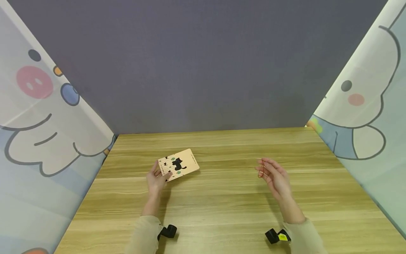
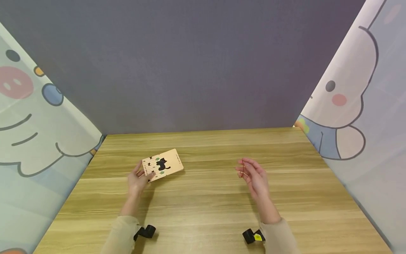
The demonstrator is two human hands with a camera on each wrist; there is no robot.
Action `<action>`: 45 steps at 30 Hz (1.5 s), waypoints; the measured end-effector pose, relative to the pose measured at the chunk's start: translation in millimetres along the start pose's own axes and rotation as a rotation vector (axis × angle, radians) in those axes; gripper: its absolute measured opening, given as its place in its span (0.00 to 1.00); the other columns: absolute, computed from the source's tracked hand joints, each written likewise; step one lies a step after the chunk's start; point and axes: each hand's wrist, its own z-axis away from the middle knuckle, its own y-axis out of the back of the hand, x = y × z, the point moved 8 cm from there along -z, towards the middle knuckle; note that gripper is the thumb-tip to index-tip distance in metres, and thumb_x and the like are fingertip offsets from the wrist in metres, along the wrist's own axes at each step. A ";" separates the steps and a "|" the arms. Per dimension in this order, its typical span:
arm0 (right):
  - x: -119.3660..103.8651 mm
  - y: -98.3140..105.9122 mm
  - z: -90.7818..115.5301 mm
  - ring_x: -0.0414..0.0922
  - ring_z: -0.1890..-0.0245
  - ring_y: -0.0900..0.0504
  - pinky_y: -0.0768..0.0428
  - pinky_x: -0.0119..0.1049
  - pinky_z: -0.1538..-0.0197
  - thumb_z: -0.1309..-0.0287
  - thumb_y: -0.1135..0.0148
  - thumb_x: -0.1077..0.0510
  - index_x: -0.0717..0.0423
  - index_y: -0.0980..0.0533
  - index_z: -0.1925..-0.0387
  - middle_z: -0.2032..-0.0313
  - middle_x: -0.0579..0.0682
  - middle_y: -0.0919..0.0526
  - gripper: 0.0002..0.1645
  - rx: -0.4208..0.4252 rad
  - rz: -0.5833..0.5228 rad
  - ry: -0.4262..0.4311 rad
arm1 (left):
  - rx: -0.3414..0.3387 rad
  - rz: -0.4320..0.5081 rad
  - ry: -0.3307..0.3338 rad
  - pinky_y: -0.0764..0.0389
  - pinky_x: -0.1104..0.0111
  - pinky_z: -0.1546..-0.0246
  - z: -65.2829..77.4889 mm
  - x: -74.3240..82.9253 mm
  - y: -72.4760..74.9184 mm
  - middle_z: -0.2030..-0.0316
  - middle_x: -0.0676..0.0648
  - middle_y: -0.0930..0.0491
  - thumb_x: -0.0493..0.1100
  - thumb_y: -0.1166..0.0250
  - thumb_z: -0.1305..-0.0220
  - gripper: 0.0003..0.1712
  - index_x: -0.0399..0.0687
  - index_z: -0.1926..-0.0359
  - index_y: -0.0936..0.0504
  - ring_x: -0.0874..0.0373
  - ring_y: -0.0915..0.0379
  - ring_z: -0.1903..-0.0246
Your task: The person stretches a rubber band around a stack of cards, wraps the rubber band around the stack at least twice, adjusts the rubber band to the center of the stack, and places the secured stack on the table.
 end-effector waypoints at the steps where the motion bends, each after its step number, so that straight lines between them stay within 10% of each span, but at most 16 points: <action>1: -0.6 -1.6 -0.6 0.44 0.65 0.20 0.21 0.27 0.68 0.37 0.59 0.69 0.60 0.25 0.58 0.60 0.51 0.20 0.15 0.010 0.010 -0.006 | -0.016 0.021 -0.011 0.18 0.72 0.68 -4.1 -5.8 -0.9 0.60 0.32 0.26 0.20 0.35 0.62 0.50 0.42 0.35 0.43 0.56 0.23 0.67; 9: 3.3 1.1 -6.4 0.44 0.66 0.19 0.19 0.28 0.70 0.44 0.49 0.73 0.64 0.30 0.53 0.58 0.52 0.20 0.16 -0.022 0.067 0.059 | -0.067 0.093 -0.029 0.18 0.67 0.66 -11.8 -21.7 -12.4 0.59 0.35 0.25 0.21 0.33 0.65 0.52 0.51 0.36 0.40 0.52 0.22 0.66; 14: 30.1 44.4 -18.7 0.50 0.65 0.19 0.18 0.32 0.66 0.45 0.49 0.73 0.61 0.31 0.55 0.56 0.59 0.21 0.15 -0.052 0.090 0.113 | -0.072 0.098 -0.036 0.18 0.65 0.65 -8.9 -28.4 -21.9 0.58 0.35 0.26 0.22 0.33 0.67 0.53 0.54 0.36 0.40 0.51 0.22 0.65; 23: 58.1 91.6 -34.0 0.59 0.62 0.21 0.19 0.43 0.60 0.44 0.48 0.71 0.76 0.31 0.59 0.59 0.70 0.24 0.11 0.080 0.199 0.219 | -0.179 0.164 -0.161 0.18 0.64 0.68 24.0 2.2 -43.1 0.60 0.32 0.24 0.20 0.34 0.63 0.50 0.39 0.36 0.44 0.48 0.22 0.67; 31: 49.6 83.9 -35.4 0.60 0.58 0.24 0.22 0.41 0.54 0.47 0.47 0.74 0.75 0.31 0.54 0.56 0.71 0.26 0.16 0.064 0.387 0.382 | -0.165 0.117 -0.111 0.18 0.64 0.67 55.0 29.0 -61.6 0.59 0.30 0.26 0.18 0.38 0.61 0.47 0.36 0.36 0.44 0.47 0.22 0.66; 37: 4.9 7.7 -18.0 0.49 0.58 0.22 0.22 0.29 0.59 0.50 0.44 0.74 0.73 0.29 0.55 0.57 0.61 0.22 0.17 -0.086 0.410 0.513 | -0.213 0.171 -0.209 0.18 0.62 0.69 31.0 -12.5 -70.0 0.62 0.35 0.23 0.22 0.33 0.63 0.49 0.48 0.37 0.39 0.47 0.21 0.68; 40: -15.2 -28.1 -8.9 0.42 0.60 0.23 0.29 0.25 0.65 0.54 0.42 0.76 0.75 0.29 0.58 0.58 0.54 0.20 0.17 -0.038 0.474 0.472 | -0.210 0.167 -0.191 0.17 0.64 0.70 33.5 -10.6 -75.0 0.61 0.36 0.23 0.22 0.34 0.62 0.48 0.48 0.37 0.39 0.48 0.21 0.68; 45: -7.5 -24.3 -12.1 0.41 0.64 0.26 0.30 0.27 0.68 0.66 0.37 0.81 0.77 0.28 0.61 0.59 0.56 0.20 0.23 0.070 0.624 0.373 | -0.224 0.177 -0.204 0.17 0.66 0.71 56.9 20.9 -80.7 0.62 0.33 0.24 0.19 0.37 0.60 0.45 0.38 0.37 0.41 0.48 0.22 0.69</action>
